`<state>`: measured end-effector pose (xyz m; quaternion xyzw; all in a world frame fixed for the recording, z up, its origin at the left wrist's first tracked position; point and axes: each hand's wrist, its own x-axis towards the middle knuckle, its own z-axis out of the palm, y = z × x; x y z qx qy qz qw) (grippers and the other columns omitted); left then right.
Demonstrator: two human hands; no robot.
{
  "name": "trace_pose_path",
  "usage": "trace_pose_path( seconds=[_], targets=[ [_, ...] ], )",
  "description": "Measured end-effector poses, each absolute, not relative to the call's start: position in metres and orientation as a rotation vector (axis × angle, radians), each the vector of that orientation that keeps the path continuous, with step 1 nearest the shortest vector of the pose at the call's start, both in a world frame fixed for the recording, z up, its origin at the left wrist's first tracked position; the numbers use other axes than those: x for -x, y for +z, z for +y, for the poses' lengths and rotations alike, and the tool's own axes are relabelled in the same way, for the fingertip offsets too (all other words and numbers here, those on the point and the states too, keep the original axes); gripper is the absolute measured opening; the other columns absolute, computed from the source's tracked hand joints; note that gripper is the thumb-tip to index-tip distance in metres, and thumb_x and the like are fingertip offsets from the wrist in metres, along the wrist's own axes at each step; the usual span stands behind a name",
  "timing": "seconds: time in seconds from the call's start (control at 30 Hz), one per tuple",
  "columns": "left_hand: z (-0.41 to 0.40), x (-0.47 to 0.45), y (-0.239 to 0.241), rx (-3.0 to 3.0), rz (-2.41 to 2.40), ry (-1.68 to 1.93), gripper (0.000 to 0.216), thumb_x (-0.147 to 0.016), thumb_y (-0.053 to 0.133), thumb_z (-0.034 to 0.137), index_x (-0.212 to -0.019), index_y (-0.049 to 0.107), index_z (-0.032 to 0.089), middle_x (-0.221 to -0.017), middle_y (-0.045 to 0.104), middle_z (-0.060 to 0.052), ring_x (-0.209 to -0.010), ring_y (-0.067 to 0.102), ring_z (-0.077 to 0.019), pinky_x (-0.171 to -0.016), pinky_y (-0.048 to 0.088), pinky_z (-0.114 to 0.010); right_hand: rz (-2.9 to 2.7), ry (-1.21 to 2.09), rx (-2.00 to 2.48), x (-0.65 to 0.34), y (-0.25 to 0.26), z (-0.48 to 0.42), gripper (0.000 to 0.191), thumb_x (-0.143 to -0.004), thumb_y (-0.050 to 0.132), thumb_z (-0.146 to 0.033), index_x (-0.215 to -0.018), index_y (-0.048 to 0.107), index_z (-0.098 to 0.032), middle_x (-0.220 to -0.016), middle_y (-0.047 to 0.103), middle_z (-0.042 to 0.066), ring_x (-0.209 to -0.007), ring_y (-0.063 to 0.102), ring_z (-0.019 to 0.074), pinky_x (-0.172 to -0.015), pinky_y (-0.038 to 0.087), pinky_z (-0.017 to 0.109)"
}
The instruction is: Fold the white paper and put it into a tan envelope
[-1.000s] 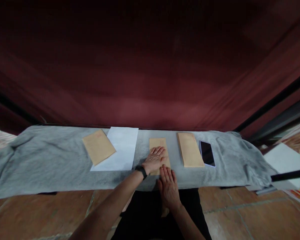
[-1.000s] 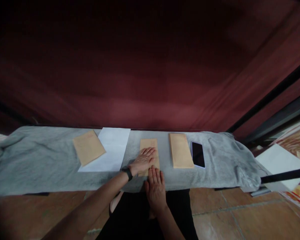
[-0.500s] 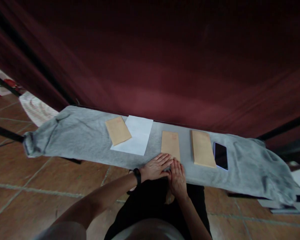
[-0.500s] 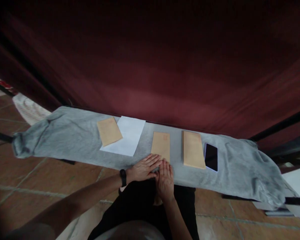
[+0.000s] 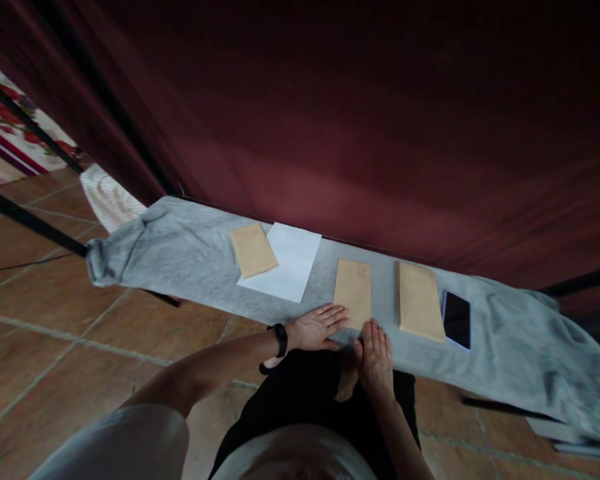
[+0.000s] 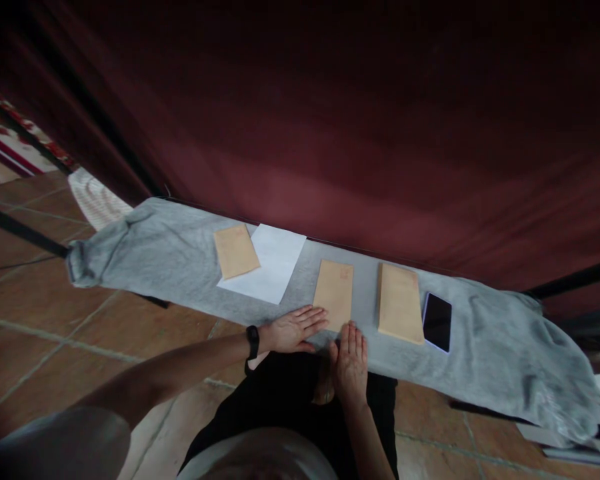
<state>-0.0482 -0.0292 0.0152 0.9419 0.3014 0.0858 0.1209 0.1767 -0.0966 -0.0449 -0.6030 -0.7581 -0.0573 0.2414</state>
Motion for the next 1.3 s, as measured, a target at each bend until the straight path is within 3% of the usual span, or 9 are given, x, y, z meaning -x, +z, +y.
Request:
trace_pose_path(
  seconds=[0.23,0.57,0.8,0.9,1.07,1.3],
  targets=[
    [-0.028,0.048,0.017,-2.749,0.874,0.252,0.065,-0.094,0.054,0.049,-0.151,0.034,0.022,-0.161,0.028,-0.008,-0.151,0.015,-0.0214,-0.123,0.012,-0.038,-2.187,-0.106,1.549,-0.149,-0.039,-0.097,0.057,-0.103,0.033,-0.037,-0.153,0.027,-0.011,-0.154,0.039,0.019,-0.143,0.034,0.0281,-0.116,0.029,0.05],
    [-0.029,0.059,-0.005,-2.801,0.972,0.344,0.067,-0.095,0.05,0.052,-0.152,0.031,0.021,-0.161,0.027,-0.01,-0.15,0.018,-0.0218,-0.122,0.017,-0.039,-2.063,-0.244,1.725,-0.174,-0.037,-0.095,0.055,-0.103,0.037,-0.036,-0.15,0.035,-0.008,-0.151,0.043,0.02,-0.14,0.039,0.0288,-0.113,0.033,0.049],
    [-0.034,0.057,-0.013,-2.827,1.105,0.401,0.063,-0.095,0.048,0.053,-0.149,0.037,0.022,-0.159,0.032,-0.01,-0.148,0.026,-0.0243,-0.12,0.025,-0.043,-2.044,-0.217,1.724,-0.157,-0.028,-0.097,0.055,-0.101,0.039,-0.034,-0.149,0.036,-0.007,-0.151,0.043,0.019,-0.142,0.036,0.0298,-0.114,0.033,0.05],
    [-0.034,0.055,-0.015,-2.834,1.146,0.406,0.059,-0.095,0.05,0.05,-0.147,0.042,0.022,-0.157,0.035,-0.011,-0.145,0.031,-0.0262,-0.118,0.029,-0.044,-2.101,-0.162,1.671,-0.145,-0.028,-0.098,0.052,-0.101,0.041,-0.032,-0.148,0.039,-0.012,-0.149,0.048,0.014,-0.14,0.04,0.0254,-0.115,0.034,0.045],
    [-0.039,0.049,-0.021,-2.792,1.318,0.55,0.05,-0.094,0.051,0.044,-0.139,0.053,0.02,-0.149,0.047,-0.014,-0.139,0.043,-0.0306,-0.112,0.039,-0.048,-2.006,-0.192,1.766,-0.144,-0.033,-0.093,0.05,-0.099,0.044,-0.031,-0.143,0.047,-0.008,-0.147,0.05,0.016,-0.137,0.044,0.026,-0.114,0.035,0.043],
    [-0.03,0.027,-0.026,-2.331,1.435,0.832,0.039,-0.09,0.045,0.021,-0.125,0.061,0.019,-0.128,0.066,-0.01,-0.121,0.06,-0.0248,-0.105,0.047,-0.045,-1.898,-0.052,1.982,-0.136,-0.019,-0.077,0.048,-0.095,0.047,-0.029,-0.138,0.054,-0.008,-0.143,0.053,0.017,-0.13,0.052,0.0281,-0.111,0.039,0.042]
  ],
)
